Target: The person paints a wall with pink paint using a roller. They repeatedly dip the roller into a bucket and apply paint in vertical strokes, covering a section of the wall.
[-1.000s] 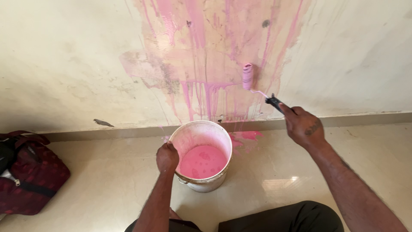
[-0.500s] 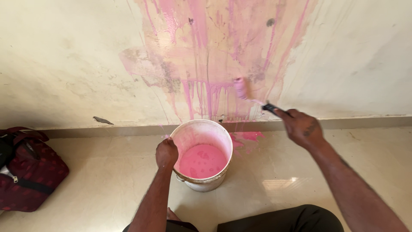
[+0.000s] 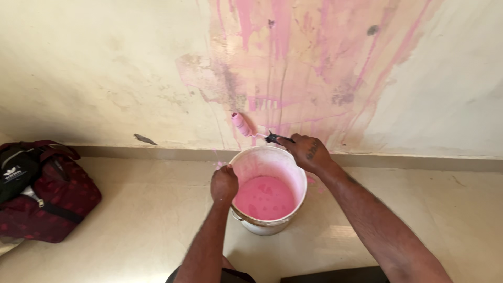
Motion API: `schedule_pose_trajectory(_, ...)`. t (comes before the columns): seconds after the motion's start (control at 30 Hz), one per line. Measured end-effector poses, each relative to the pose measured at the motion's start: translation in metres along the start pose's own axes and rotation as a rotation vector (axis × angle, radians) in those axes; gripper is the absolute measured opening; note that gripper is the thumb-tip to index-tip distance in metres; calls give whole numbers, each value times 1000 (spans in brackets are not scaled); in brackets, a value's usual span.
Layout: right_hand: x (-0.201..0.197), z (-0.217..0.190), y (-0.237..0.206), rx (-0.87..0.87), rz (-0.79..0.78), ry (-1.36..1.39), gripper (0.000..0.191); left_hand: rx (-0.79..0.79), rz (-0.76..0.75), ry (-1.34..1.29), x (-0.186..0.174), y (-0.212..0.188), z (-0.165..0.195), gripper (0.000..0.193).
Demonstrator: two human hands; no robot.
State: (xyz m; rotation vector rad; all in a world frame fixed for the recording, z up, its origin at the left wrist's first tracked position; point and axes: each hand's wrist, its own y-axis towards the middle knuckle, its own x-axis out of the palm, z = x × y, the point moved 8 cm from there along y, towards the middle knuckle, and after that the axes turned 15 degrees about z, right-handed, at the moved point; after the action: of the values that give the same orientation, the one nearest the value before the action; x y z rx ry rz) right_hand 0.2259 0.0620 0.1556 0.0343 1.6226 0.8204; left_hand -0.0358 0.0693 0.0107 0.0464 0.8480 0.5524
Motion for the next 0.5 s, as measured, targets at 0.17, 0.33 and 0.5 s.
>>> schedule_pose_trajectory(0.17, 16, -27, 36, -80, -73, -31, 60, -53, -11, -14, -13, -6, 9, 43)
schedule_pose_trajectory(0.33, 9, -32, 47, -97, -51, -13, 59, -113, -40, -30, -19, -10, 13, 43)
schedule_pose_trajectory(0.5, -16, -15, 35, -51, 60, 21, 53, -93, -43, -9, -17, -10, 12, 44)
